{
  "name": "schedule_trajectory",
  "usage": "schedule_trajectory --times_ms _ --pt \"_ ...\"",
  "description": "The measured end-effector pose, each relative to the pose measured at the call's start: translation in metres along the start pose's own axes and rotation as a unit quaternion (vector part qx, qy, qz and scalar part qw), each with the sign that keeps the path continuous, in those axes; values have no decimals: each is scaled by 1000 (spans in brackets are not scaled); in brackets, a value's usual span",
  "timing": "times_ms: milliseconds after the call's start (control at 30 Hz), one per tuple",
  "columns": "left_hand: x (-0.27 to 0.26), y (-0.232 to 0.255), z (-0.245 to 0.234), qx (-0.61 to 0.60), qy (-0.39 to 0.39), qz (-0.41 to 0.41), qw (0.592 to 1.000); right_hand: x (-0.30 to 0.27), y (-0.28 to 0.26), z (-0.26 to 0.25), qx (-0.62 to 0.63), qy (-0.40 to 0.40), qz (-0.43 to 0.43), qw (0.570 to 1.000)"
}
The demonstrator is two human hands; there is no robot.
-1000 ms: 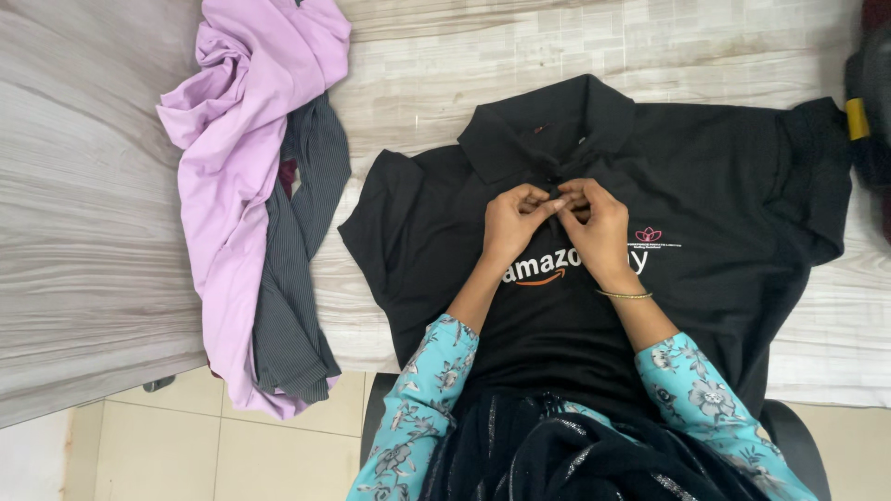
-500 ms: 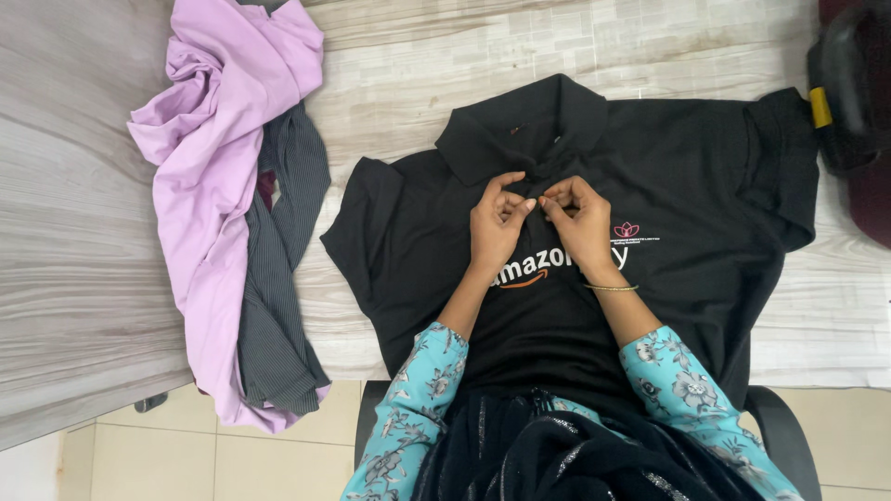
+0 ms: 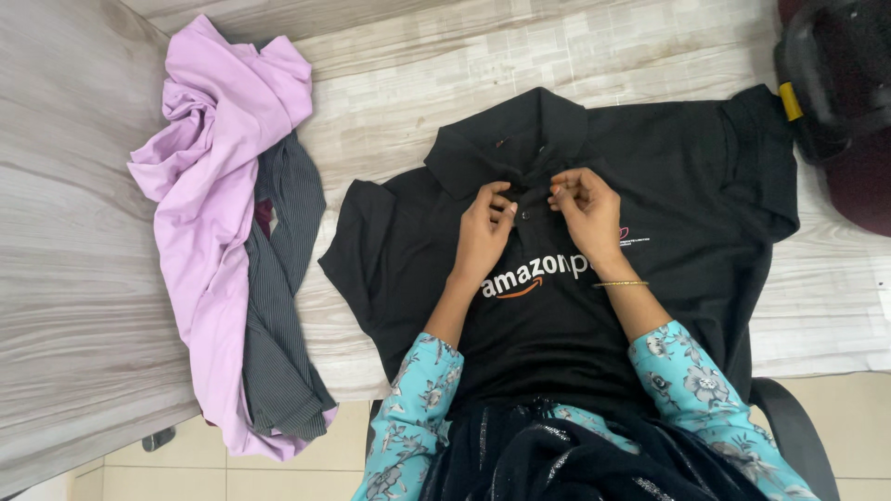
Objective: The person folds a light blue collared shirt and a black polo shirt, then places them into a suitcase with other garments.
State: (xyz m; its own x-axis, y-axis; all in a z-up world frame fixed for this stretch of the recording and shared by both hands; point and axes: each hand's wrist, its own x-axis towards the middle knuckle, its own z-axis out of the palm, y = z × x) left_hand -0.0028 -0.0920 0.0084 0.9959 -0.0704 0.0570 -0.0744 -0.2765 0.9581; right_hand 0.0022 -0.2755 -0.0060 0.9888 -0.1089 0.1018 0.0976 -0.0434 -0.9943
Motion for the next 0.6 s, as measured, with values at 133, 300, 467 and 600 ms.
schedule_trajectory --times_ms 133,300,467,600 --pt "21 8 -10 84 -8 59 995 24 -28 2 -255 -73 -127 956" --pt "34 -10 3 127 44 98 986 48 -30 34 -499 -161 -119 843" --pt "31 -8 -1 158 53 86 982 52 -22 24 -486 -194 -153 838" --pt "33 -3 -4 202 56 108 972 53 -43 5 -379 -153 -156 899"
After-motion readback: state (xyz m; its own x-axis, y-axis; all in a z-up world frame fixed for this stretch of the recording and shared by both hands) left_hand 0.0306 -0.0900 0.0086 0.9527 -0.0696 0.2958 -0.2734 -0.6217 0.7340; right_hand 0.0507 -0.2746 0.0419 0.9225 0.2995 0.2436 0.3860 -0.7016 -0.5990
